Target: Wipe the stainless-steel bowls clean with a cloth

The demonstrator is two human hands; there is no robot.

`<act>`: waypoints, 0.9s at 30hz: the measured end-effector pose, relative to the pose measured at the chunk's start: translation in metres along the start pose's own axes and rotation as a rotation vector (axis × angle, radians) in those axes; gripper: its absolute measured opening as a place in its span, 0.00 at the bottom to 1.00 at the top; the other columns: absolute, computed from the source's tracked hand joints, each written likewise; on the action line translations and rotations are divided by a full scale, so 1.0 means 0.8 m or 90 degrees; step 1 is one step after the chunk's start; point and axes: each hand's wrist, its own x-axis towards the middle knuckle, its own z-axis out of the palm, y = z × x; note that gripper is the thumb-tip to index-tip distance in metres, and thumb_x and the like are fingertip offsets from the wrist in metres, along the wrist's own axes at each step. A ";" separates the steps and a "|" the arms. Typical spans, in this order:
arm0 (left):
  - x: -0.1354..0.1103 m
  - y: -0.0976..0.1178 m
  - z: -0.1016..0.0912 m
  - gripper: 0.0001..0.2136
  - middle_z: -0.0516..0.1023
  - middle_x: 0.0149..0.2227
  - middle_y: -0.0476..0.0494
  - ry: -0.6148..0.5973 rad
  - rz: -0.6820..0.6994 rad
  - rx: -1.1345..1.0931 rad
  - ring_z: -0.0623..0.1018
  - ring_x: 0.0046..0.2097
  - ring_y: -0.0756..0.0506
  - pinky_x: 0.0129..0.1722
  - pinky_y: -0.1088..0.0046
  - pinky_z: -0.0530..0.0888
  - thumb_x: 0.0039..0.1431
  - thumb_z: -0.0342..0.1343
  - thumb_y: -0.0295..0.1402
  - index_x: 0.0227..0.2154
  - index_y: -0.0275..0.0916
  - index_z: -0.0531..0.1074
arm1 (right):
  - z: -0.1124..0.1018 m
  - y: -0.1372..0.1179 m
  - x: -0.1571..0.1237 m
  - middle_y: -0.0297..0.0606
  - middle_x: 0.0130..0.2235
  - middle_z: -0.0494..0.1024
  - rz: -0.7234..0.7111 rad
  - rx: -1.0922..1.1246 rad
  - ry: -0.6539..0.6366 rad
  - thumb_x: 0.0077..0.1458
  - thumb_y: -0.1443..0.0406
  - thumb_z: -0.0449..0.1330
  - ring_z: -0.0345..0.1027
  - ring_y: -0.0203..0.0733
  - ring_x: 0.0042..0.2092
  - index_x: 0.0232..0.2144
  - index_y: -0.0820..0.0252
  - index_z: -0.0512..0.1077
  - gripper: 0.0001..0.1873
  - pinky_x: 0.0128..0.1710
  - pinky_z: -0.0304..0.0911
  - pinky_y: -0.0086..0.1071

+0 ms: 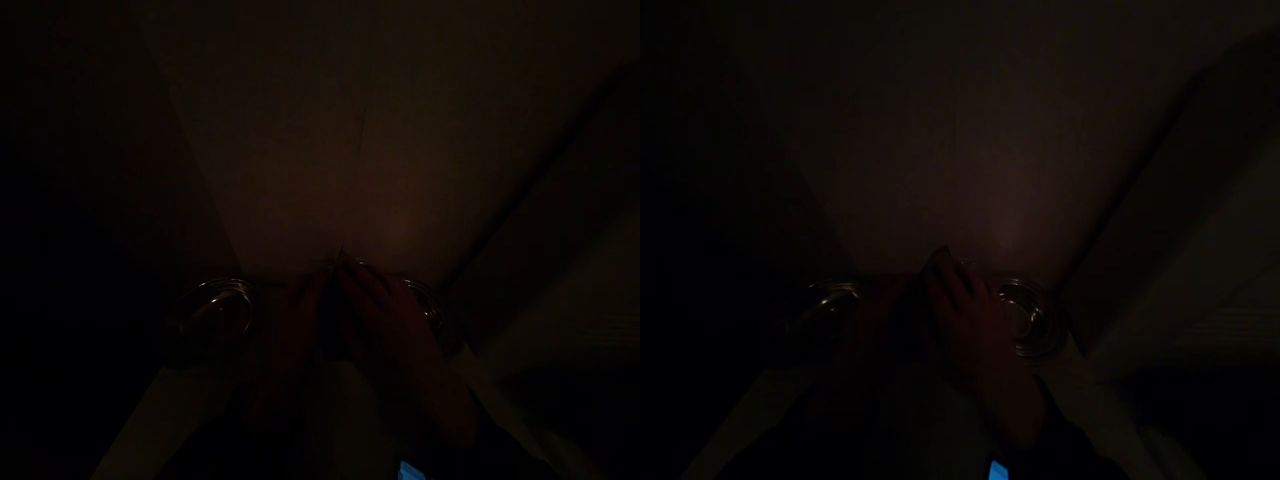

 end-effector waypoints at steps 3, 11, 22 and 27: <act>0.003 -0.001 -0.004 0.07 0.80 0.33 0.46 0.005 0.031 0.005 0.77 0.35 0.46 0.35 0.73 0.71 0.52 0.56 0.38 0.28 0.41 0.75 | 0.000 -0.008 -0.002 0.44 0.58 0.67 -0.049 -0.003 0.022 0.58 0.64 0.52 0.58 0.57 0.54 0.56 0.64 0.65 0.23 0.50 0.62 0.51; 0.000 -0.011 -0.004 0.09 0.80 0.29 0.47 0.010 0.033 0.072 0.77 0.33 0.45 0.31 0.74 0.69 0.48 0.60 0.40 0.28 0.40 0.77 | -0.001 0.013 0.004 0.47 0.55 0.70 0.057 0.017 0.014 0.61 0.63 0.49 0.62 0.54 0.52 0.55 0.67 0.65 0.22 0.49 0.63 0.49; 0.005 -0.005 -0.006 0.11 0.80 0.30 0.48 0.012 0.029 0.120 0.78 0.33 0.47 0.31 0.75 0.71 0.50 0.56 0.42 0.29 0.40 0.77 | 0.001 0.006 0.001 0.45 0.55 0.70 0.022 -0.008 0.063 0.60 0.64 0.50 0.61 0.55 0.52 0.54 0.64 0.66 0.21 0.48 0.63 0.51; 0.001 -0.003 -0.003 0.12 0.81 0.33 0.45 -0.027 0.028 0.098 0.79 0.36 0.45 0.32 0.75 0.73 0.50 0.58 0.42 0.31 0.39 0.78 | 0.003 0.013 0.002 0.47 0.56 0.70 0.051 0.011 0.035 0.61 0.64 0.48 0.63 0.54 0.52 0.55 0.66 0.65 0.22 0.49 0.63 0.51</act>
